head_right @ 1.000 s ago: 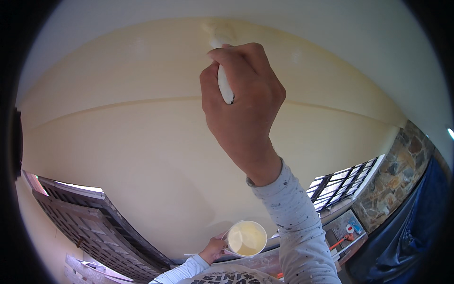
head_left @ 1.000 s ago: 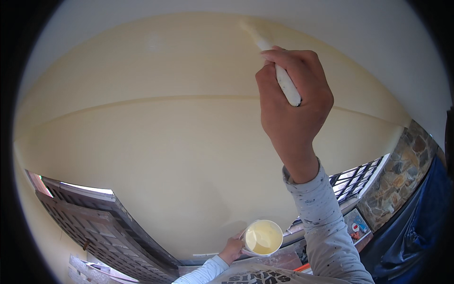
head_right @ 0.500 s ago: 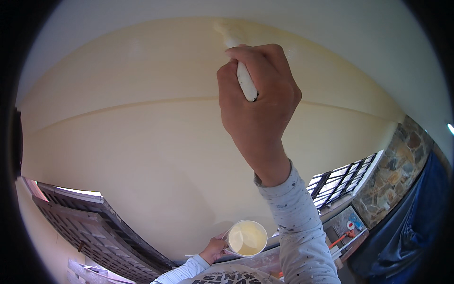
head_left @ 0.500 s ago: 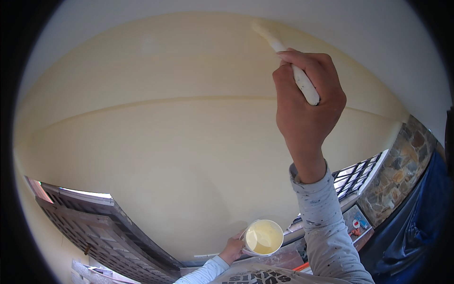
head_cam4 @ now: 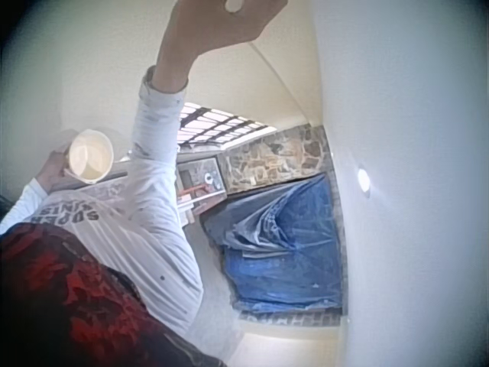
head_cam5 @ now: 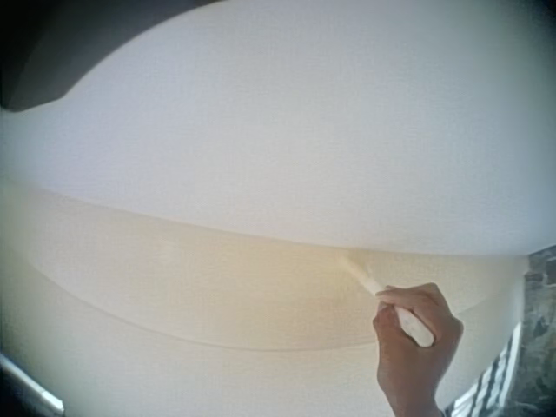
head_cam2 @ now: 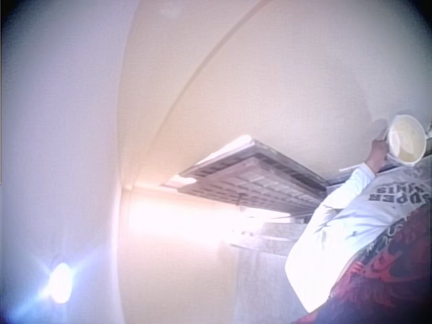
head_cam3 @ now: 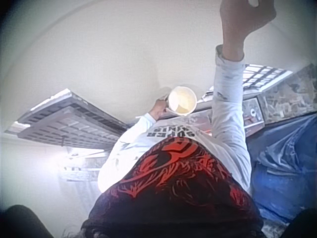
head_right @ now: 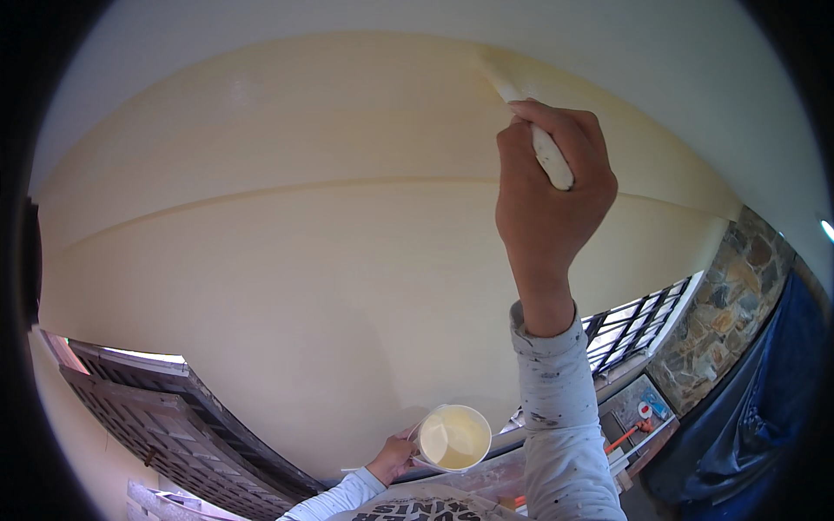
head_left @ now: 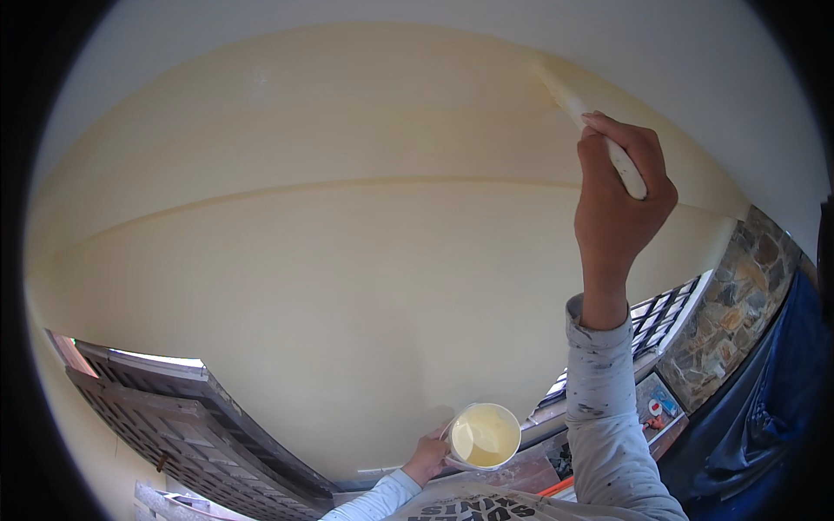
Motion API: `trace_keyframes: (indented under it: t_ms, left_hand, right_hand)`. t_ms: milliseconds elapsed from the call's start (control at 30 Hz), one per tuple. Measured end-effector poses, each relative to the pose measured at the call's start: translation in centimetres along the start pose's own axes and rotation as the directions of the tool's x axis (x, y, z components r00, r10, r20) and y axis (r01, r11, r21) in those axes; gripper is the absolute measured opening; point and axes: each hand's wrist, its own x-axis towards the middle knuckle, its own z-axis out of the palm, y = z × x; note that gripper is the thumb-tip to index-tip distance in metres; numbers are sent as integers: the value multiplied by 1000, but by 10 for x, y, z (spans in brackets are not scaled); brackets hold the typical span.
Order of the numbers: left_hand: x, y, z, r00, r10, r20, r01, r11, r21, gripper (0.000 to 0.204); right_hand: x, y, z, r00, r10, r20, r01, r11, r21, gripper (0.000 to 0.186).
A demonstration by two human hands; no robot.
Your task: The person paints the ceiling using a paintbrush and a small container of yellow paint. They repeatedly dip the brush into the container and apply paint to the ceiling in long strokes, working along the edge near a window.
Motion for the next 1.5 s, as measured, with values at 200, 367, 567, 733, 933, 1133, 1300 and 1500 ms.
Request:
trace_keyframes:
  t_ms: [200,367,567,733,933,1133,1300,1500]
  left_hand:
    - [-3,5,5,1000,-25,-16,26,999,32,81]
    - [-2,2,5,1000,-17,-10,17,1000,10,80]
    - [6,-5,-2,1000,-4,16,4,999,-37,80]
    - [-7,9,10,1000,-14,-1,14,1000,-27,79]
    - [1,3,7,1000,24,14,-23,998,-58,77]
    - [11,-6,4,1000,4,16,-2,997,-78,76]
    - [13,-8,3,1000,-10,-11,9,998,-65,73]
    - [12,-9,4,1000,-12,-10,12,999,-51,73]
  right_hand:
    - [-17,-51,22,965,-242,102,212,947,240,31]
    - [-21,-65,57,926,-359,113,317,905,283,23]
    - [-18,-52,65,933,-361,17,350,915,199,18]
    - [-16,-45,60,950,-313,3,307,934,185,18]
    - [-14,-45,49,980,-192,54,182,972,148,20]
    - [-12,-41,43,987,-151,57,143,981,132,25]
    - [-8,-31,40,982,-188,16,185,974,131,19]
    - [-6,-20,33,988,-154,-2,153,982,113,19]
